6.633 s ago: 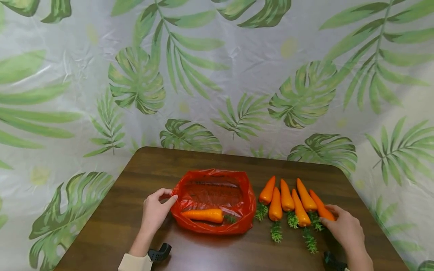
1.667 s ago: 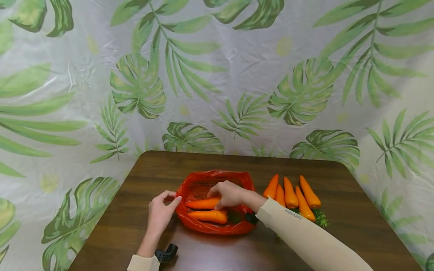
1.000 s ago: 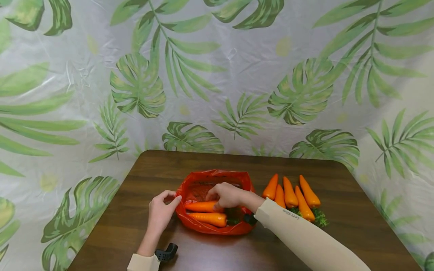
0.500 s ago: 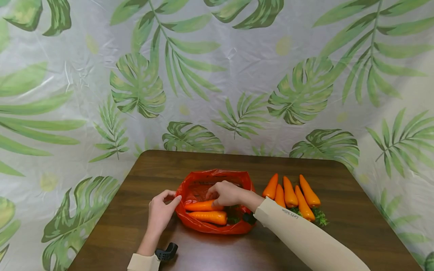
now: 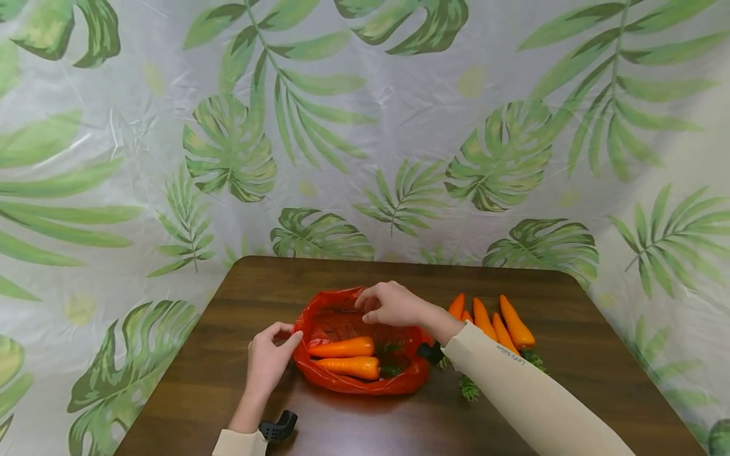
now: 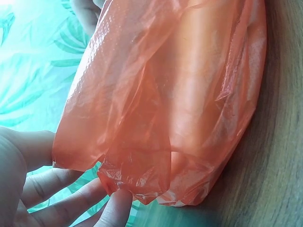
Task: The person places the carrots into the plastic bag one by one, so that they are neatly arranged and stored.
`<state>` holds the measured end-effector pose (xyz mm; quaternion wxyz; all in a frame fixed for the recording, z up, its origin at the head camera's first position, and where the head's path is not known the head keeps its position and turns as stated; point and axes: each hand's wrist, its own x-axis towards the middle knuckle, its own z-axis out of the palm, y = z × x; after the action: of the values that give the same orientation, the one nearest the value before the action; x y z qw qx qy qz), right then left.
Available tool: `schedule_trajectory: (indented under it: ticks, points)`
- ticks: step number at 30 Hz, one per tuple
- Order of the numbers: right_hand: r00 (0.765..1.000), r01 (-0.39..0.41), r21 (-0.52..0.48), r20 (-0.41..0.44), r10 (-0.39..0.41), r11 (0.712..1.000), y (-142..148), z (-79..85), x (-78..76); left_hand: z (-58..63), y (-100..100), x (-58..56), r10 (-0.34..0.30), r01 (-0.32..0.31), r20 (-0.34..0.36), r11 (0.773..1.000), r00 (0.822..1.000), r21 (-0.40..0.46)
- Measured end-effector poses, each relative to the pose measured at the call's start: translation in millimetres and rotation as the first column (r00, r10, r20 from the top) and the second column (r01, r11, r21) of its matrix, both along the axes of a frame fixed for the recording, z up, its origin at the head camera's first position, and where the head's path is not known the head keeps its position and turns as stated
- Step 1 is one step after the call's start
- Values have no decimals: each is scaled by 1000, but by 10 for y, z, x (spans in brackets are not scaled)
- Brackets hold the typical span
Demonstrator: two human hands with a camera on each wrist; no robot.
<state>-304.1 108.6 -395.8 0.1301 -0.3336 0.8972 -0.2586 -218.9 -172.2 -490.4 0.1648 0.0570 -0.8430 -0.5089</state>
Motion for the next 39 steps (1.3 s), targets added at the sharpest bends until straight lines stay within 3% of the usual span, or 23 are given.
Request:
schedule_trajectory:
  ticks: [10, 17, 28, 39]
  points:
    - [989, 146, -106, 1, -146, 984, 363, 300, 71, -12, -8, 7, 3, -3, -15, 1000, 1000, -8]
    - [960, 280, -158, 31, -278, 947, 713, 383, 149, -12, -29, -7, 5, -5, -6, 1000, 1000, -10]
    - [896, 438, -235, 29, -444, 868, 1365, 211, 262, -13, -16, -13, 13, -14, -32, 1000, 999, -16]
    - [806, 571, -253, -7, -592, 781, 1972, -55, 372, -29, -32, -7, 11, -11, -39, 1000, 999, -8]
